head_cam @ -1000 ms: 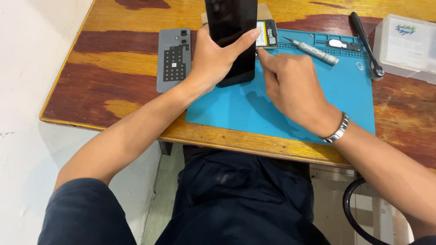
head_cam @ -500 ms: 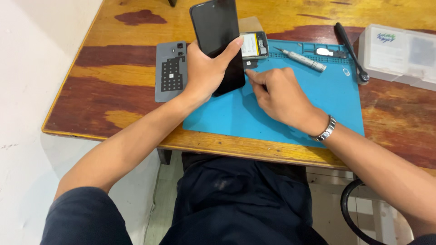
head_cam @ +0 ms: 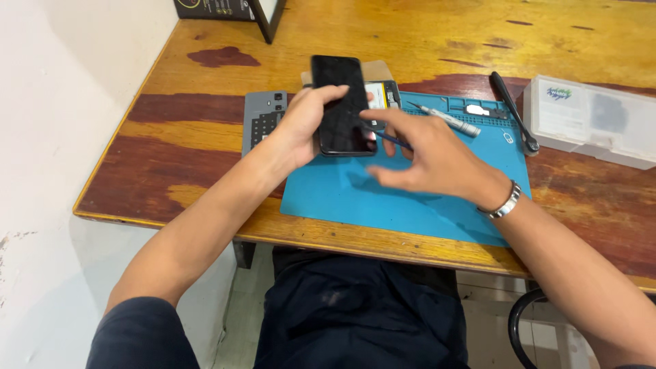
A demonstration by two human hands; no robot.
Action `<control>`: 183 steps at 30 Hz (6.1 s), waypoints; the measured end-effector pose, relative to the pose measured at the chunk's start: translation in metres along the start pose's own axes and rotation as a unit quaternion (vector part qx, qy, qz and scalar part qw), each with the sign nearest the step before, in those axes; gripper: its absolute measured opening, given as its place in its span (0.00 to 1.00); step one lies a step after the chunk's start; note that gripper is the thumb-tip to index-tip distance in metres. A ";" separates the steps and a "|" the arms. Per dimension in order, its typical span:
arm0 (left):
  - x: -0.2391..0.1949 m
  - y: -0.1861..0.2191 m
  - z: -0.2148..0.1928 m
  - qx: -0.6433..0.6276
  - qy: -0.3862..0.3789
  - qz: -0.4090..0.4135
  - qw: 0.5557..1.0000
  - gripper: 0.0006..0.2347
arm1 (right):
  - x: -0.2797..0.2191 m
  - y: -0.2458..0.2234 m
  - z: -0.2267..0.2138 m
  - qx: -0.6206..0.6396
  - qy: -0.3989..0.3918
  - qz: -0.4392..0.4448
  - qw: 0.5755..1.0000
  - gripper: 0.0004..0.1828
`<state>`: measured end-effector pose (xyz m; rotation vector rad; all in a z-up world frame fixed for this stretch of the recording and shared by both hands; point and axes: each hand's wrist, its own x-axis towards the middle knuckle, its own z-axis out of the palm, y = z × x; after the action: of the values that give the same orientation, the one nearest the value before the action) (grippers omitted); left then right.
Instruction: The person disassembles a smartphone on a workbench, removes the back cover and internal components, and uses tools to manipulate the battery and connectors. The person handles the phone frame, battery, and small parts while working on a blue mat.
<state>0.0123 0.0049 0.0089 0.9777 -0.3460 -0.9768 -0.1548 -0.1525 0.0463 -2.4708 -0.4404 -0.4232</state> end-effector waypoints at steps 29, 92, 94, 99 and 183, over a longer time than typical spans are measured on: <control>0.006 -0.017 0.048 0.207 -0.052 0.452 0.866 0.27 | -0.015 -0.040 0.001 0.036 0.228 0.019 0.973 0.10; -0.011 -0.007 0.039 0.325 -0.258 0.204 0.887 0.18 | -0.024 -0.028 -0.063 0.178 0.094 0.212 0.956 0.10; -0.012 -0.006 0.039 0.330 -0.251 0.204 0.887 0.18 | -0.023 -0.028 -0.064 0.183 0.090 0.203 0.958 0.11; -0.017 -0.006 0.045 0.337 -0.237 0.203 0.888 0.19 | -0.024 -0.024 -0.066 0.169 0.093 0.198 0.961 0.09; -0.013 -0.020 0.057 0.422 -0.223 0.290 0.830 0.15 | -0.041 -0.054 -0.094 -0.089 0.068 0.040 0.993 0.13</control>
<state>-0.0423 -0.0187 0.0256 1.3005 -1.4761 -0.4418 -0.2315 -0.1761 0.1298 -2.5986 -0.2567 -0.6178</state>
